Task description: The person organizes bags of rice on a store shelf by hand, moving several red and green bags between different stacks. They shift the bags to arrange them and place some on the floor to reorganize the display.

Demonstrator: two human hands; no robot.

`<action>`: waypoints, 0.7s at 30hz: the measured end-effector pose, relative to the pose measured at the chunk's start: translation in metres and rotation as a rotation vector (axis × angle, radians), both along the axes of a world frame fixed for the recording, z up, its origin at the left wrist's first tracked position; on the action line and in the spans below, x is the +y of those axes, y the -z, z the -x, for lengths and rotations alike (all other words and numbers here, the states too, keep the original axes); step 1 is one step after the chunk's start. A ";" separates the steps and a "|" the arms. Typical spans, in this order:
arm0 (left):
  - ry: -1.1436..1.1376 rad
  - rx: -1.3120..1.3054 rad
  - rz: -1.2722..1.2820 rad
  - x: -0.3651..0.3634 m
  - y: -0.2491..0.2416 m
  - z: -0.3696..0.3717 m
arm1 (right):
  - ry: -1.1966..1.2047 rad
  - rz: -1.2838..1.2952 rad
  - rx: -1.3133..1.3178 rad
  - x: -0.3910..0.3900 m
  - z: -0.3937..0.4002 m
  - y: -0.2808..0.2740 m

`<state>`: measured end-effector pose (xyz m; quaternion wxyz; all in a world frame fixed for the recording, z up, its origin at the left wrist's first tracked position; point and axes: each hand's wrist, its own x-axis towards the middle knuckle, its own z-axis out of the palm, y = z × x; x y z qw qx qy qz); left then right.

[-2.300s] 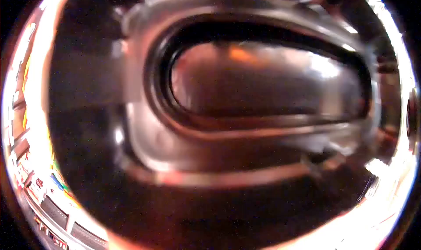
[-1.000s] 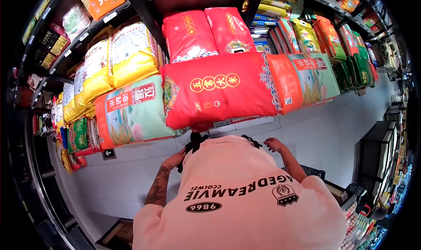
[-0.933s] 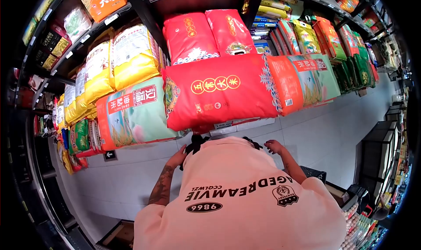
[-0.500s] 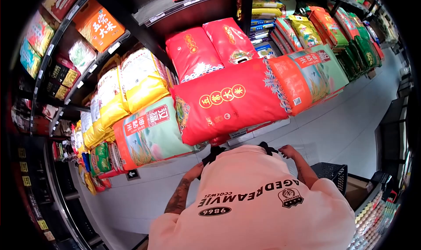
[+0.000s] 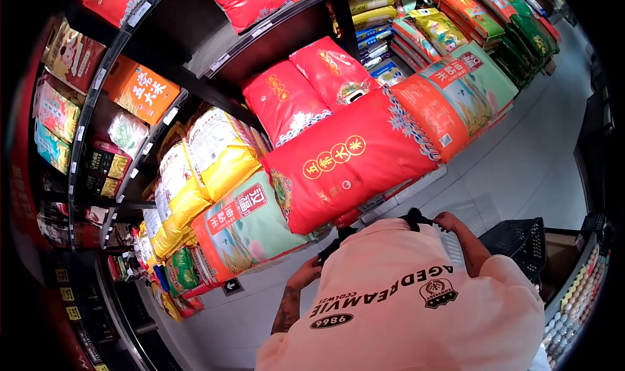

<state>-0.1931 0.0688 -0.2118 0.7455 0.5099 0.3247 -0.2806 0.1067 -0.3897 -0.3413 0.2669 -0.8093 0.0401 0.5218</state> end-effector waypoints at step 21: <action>-0.129 -0.191 -0.464 -0.005 0.138 0.003 | 0.009 -0.022 -0.063 0.028 -0.014 0.006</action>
